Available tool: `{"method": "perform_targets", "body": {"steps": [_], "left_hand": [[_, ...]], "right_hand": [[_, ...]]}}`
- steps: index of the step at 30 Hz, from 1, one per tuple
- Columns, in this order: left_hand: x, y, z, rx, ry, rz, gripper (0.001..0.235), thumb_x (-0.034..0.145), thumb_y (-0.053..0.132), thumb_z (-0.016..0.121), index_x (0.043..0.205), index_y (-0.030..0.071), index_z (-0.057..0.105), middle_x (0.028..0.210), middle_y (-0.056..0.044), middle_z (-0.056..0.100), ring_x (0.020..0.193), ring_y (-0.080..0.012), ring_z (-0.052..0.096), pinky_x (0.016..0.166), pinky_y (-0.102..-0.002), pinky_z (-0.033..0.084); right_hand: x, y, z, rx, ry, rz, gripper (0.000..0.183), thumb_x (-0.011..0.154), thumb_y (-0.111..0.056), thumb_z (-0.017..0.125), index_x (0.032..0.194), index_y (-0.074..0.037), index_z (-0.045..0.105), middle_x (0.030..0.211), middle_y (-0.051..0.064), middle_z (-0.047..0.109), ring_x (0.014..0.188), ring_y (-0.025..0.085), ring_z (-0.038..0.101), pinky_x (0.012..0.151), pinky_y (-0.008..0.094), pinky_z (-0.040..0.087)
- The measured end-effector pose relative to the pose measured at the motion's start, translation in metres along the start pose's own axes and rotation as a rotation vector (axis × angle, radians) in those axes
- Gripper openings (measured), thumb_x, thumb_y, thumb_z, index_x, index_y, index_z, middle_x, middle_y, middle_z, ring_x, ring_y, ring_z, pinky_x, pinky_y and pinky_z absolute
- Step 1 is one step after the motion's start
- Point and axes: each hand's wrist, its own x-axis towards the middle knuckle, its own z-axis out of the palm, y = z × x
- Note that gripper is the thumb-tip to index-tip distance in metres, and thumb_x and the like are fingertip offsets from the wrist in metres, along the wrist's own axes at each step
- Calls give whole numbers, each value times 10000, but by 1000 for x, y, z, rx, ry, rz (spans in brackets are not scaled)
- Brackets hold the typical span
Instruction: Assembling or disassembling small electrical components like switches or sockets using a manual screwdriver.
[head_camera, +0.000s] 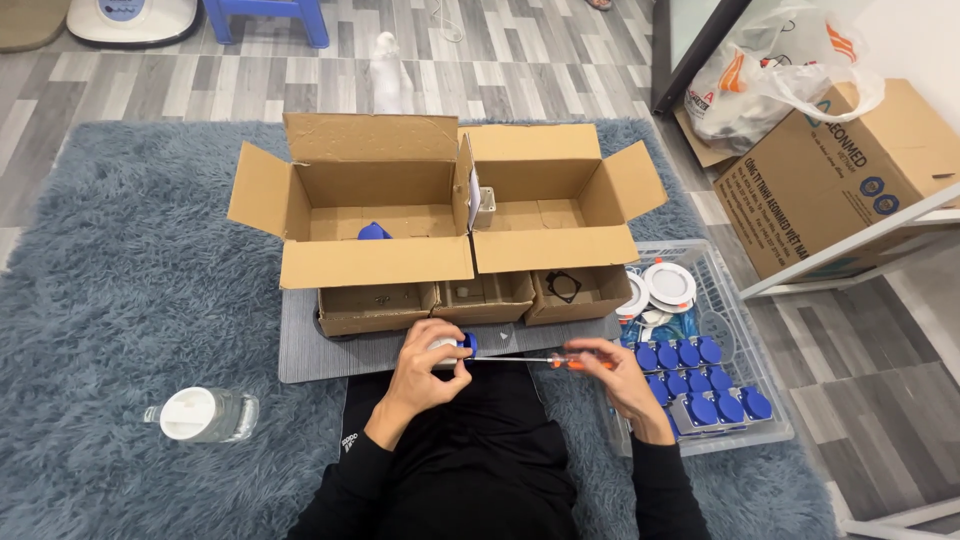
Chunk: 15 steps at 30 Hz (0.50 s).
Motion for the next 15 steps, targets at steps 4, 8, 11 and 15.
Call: {"method": "perform_targets", "body": {"steps": [4, 8, 11, 15], "left_hand": [[2, 2, -2, -9, 10, 14, 221, 692, 89, 806, 866, 215, 857, 1036, 29, 767, 1066, -274, 727, 963, -401, 577], [1, -2, -1, -12, 18, 29, 214, 709, 129, 839, 896, 232, 857, 1039, 39, 774, 1061, -264, 732, 959, -393, 573], [2, -5, -1, -9, 23, 47, 185, 742, 185, 869, 919, 233, 841, 1045, 48, 785, 1066, -250, 739, 965, -386, 564], [4, -3, -4, 83, 32, 122, 242, 837, 299, 875, 1074, 265, 836, 1142, 68, 801, 1119, -221, 737, 1004, -383, 492]], "right_hand": [[7, 17, -12, -94, 17, 21, 223, 1041, -68, 703, 1076, 127, 807, 895, 308, 818, 539, 300, 769, 452, 352, 653], [4, 16, -21, -91, -9, -87, 148, 933, 43, 784, 1057, 116, 821, 932, 303, 826, 667, 315, 810, 562, 381, 679], [2, 11, -29, -60, -29, -140, 137, 913, 58, 797, 1039, 105, 825, 983, 299, 820, 740, 334, 819, 621, 405, 685], [-3, 7, -33, -41, -40, -182, 144, 910, 77, 790, 1034, 145, 811, 1020, 314, 798, 726, 341, 807, 626, 432, 686]]}}
